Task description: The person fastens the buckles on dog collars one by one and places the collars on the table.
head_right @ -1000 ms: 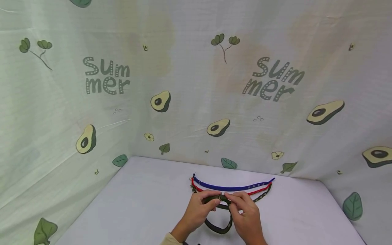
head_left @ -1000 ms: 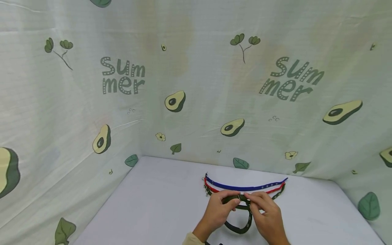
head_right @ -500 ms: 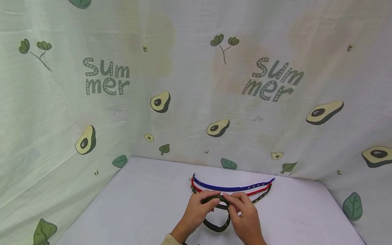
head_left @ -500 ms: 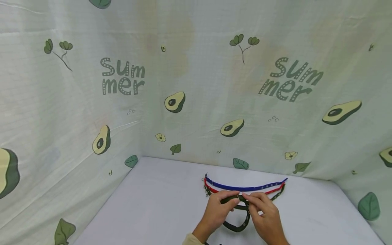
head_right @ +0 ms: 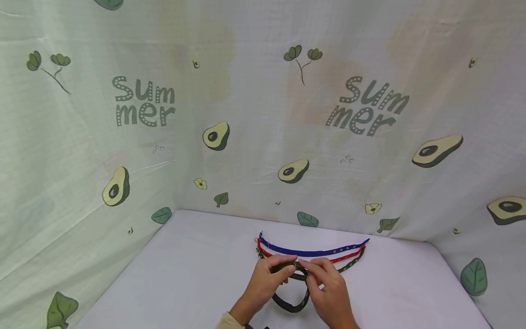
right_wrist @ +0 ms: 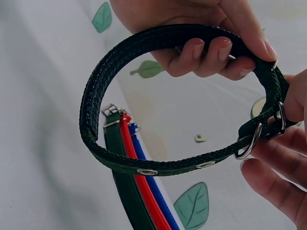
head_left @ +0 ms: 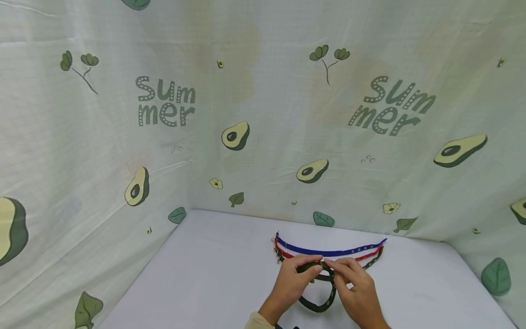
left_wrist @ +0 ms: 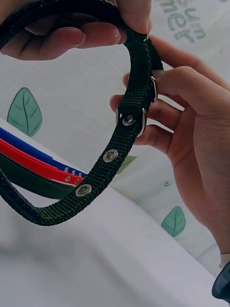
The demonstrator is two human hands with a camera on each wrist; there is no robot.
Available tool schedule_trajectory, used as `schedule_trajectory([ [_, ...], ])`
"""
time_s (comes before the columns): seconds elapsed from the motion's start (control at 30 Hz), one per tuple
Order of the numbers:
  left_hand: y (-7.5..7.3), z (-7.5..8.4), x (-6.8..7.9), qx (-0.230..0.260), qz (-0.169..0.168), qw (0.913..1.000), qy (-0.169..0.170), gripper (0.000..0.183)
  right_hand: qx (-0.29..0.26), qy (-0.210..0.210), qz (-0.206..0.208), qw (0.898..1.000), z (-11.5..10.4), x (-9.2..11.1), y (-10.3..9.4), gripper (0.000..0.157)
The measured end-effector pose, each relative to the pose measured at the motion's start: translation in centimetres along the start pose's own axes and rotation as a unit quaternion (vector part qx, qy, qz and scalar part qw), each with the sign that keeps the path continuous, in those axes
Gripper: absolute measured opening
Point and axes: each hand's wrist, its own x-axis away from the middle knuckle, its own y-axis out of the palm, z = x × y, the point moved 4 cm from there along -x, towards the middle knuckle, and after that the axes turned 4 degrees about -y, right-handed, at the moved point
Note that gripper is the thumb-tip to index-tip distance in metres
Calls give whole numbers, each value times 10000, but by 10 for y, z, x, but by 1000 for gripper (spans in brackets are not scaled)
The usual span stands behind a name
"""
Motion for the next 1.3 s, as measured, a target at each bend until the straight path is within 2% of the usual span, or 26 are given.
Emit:
schedule_trajectory([
  [0.13,-1,0,0,128,-15,9997,-224,27,3,611,-106,9981,-1,0,1,41],
  [0.27,-2,1,1,283,8,9991,-326,29,-103,1304,-168,9913,-1,0,3,33],
  [0.4,-4,1,1,421,179,9982,-380,24,-321,1803,-194,9829,-1,1,4,24],
  [0.5,-5,1,1,534,372,9970,-414,19,-495,2025,-202,9778,-1,2,5,21],
  [0.7,-5,-1,0,740,515,9947,-486,16,-483,2052,-148,9774,-2,4,10,30],
  [0.97,-3,2,-2,1092,520,9923,-283,19,-161,1218,330,9919,-2,9,16,42],
  [1.13,-1,2,0,1184,539,9912,-238,20,-94,1444,282,9891,-1,11,15,39],
  [1.3,-2,-1,2,980,404,9941,-227,25,-79,1485,215,9886,-2,11,16,37],
])
